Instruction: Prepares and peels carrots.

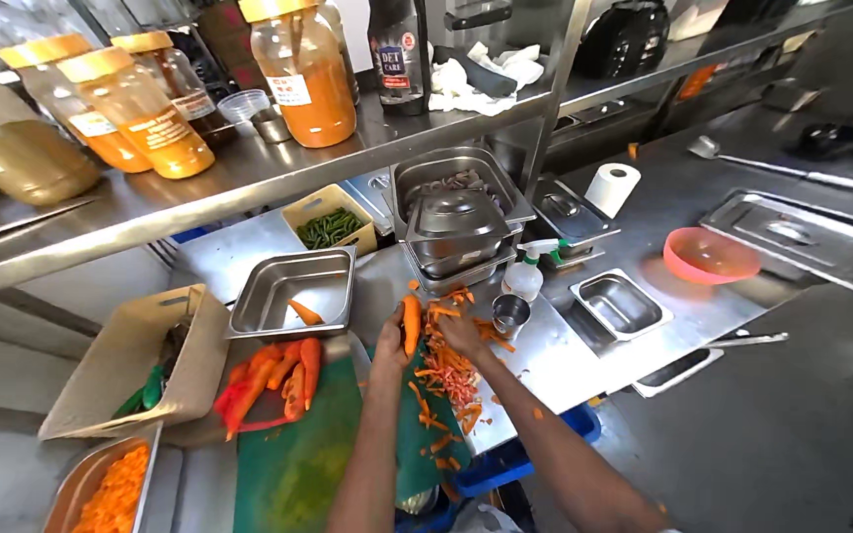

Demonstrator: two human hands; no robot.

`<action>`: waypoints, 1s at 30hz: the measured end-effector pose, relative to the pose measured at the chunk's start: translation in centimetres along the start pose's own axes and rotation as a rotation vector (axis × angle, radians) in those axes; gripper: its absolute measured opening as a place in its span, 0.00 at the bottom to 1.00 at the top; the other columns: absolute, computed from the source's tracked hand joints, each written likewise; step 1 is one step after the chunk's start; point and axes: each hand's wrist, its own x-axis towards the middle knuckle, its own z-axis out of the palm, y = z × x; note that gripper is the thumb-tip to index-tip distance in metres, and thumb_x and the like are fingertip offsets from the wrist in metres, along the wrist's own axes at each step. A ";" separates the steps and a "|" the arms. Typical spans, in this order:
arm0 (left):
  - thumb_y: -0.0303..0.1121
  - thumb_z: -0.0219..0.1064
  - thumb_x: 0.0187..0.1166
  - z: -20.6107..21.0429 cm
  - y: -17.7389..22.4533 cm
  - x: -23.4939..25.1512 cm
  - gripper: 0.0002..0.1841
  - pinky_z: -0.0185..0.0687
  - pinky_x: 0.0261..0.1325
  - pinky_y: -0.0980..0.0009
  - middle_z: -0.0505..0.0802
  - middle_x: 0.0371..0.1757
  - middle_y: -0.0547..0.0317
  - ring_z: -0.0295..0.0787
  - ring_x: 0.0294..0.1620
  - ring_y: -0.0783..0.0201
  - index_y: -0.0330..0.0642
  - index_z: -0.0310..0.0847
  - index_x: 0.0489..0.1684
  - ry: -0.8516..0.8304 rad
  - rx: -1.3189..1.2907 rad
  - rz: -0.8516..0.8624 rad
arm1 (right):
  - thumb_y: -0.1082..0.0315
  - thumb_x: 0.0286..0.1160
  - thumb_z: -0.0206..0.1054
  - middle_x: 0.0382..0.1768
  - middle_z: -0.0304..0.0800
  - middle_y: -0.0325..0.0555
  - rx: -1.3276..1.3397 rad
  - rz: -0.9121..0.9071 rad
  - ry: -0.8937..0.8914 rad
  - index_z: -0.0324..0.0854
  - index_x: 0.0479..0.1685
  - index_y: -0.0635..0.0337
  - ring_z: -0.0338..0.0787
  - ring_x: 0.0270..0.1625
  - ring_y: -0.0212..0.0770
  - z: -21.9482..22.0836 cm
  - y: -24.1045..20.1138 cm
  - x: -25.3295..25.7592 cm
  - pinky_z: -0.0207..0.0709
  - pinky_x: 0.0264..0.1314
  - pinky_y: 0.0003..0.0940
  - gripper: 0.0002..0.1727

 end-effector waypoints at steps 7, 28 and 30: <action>0.48 0.53 0.91 1.9 0.0 -0.1 0.19 0.84 0.26 0.70 0.88 0.35 0.53 0.86 0.26 0.63 0.43 0.80 0.55 0.054 0.010 -0.037 | 0.61 0.85 0.61 0.59 0.92 0.56 -0.193 -0.108 0.033 0.86 0.69 0.52 0.89 0.63 0.57 -0.3 0.7 0.4 0.79 0.67 0.62 0.19; 0.49 0.51 0.92 2.1 -1.4 3.2 0.21 0.85 0.28 0.68 0.88 0.33 0.52 0.86 0.26 0.64 0.38 0.76 0.56 0.087 -0.080 0.000 | 0.62 0.83 0.64 0.66 0.87 0.59 -0.141 0.037 -0.147 0.82 0.74 0.56 0.84 0.71 0.55 0.7 -0.5 -3.7 0.73 0.77 0.56 0.22; 0.50 0.51 0.91 2.0 -1.0 3.1 0.21 0.84 0.32 0.67 0.87 0.39 0.54 0.85 0.31 0.64 0.41 0.75 0.61 0.146 -0.075 0.047 | 0.64 0.86 0.58 0.63 0.90 0.59 -0.172 -0.078 -0.101 0.83 0.72 0.57 0.87 0.67 0.57 -0.5 -1.5 -4.1 0.76 0.72 0.62 0.20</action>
